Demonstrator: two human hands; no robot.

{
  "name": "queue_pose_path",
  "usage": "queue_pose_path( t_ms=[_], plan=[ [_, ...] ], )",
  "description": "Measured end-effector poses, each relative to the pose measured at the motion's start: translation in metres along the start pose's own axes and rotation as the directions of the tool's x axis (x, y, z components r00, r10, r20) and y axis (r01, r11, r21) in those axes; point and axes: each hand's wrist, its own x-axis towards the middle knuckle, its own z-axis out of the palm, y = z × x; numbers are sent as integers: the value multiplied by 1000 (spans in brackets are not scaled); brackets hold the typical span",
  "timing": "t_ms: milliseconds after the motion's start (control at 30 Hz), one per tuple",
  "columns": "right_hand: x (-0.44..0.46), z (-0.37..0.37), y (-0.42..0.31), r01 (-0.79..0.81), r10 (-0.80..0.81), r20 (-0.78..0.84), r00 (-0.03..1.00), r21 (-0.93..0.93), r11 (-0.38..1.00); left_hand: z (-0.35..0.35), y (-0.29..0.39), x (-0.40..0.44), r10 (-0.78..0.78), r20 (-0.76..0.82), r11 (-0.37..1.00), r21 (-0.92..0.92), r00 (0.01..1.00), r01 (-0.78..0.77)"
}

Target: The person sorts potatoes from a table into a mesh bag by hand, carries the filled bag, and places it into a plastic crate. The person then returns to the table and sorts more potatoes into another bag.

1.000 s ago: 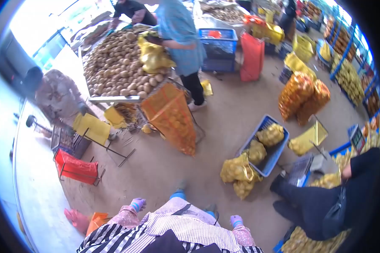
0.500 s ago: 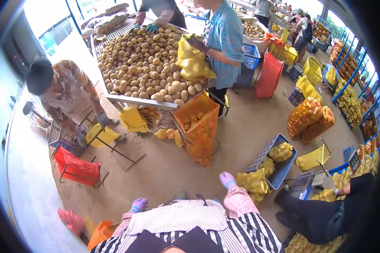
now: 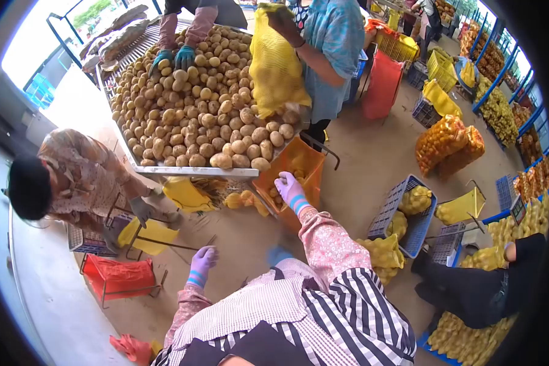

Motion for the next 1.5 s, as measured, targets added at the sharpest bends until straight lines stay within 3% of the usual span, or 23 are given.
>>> queue_pose_path(
  t_ms=[133,267,333,400,433,500,567,600,633,667,700,800,833,900,933,1033,1100,1233,1267,1300,1367,1467,1500],
  plan=[
    [50,35,-20,68,-69,-93,993,-18,998,9,59,40,52,79,996,70,996,-57],
    [72,49,-56,-178,133,-173,976,-273,946,35,117,99,331,-23,940,96,943,-328],
    [76,50,-62,-187,146,-169,975,-260,947,55,175,117,658,80,587,569,749,-576],
    [71,44,-61,-125,85,-165,983,-247,961,73,197,152,748,168,388,675,642,-628],
    [69,39,-57,-49,11,-165,986,-227,973,84,204,169,744,160,399,673,649,-623],
    [67,29,-50,-109,103,-156,982,-34,993,102,211,199,726,259,305,710,637,-635],
    [68,15,-17,-369,364,92,927,401,838,122,222,209,700,320,284,696,638,-660],
    [62,3,-13,-374,371,87,924,399,837,135,227,215,679,378,260,678,630,-687],
    [51,-9,-11,-481,458,180,871,506,716,149,231,221,737,438,153,634,515,-758],
    [39,-16,-10,-574,522,281,805,591,567,163,234,223,719,484,65,667,499,-742],
    [29,-17,-5,-575,531,273,802,593,564,175,238,221,698,530,-26,691,482,-723],
    [6,-12,32,-547,510,361,781,789,279,203,236,227,697,638,-88,531,329,-843],
    [1,-10,26,-540,517,347,783,791,287,210,239,230,718,650,-18,377,250,-926],
    [-10,-7,10,-425,417,368,831,904,49,210,248,234,718,647,121,246,256,-962],
    [-11,-4,-10,-418,431,358,828,907,49,204,255,235,714,652,131,234,256,-963],
    [2,6,-57,-314,514,295,805,948,-54,160,261,258,680,608,209,375,409,-903],
    [11,8,-47,-367,276,358,892,930,-18,115,258,272,654,597,109,532,464,-839],
    [36,24,-37,-455,370,429,824,890,-18,103,264,278,499,714,-128,622,492,-773],
    [38,28,-39,-448,476,390,788,894,9,111,267,280,498,719,-126,614,486,-779],
    [40,33,-40,-443,480,383,789,896,14,121,270,284,395,716,-76,650,576,-756],
    [42,44,-41,-385,617,62,784,829,405,124,267,290,281,703,-26,686,654,-727],
    [45,41,-63,-372,676,-217,704,699,611,119,246,309,499,602,642,226,623,-733],
    [47,39,-68,-374,661,-350,664,610,699,113,249,307,498,600,646,225,626,-729]
  ],
)
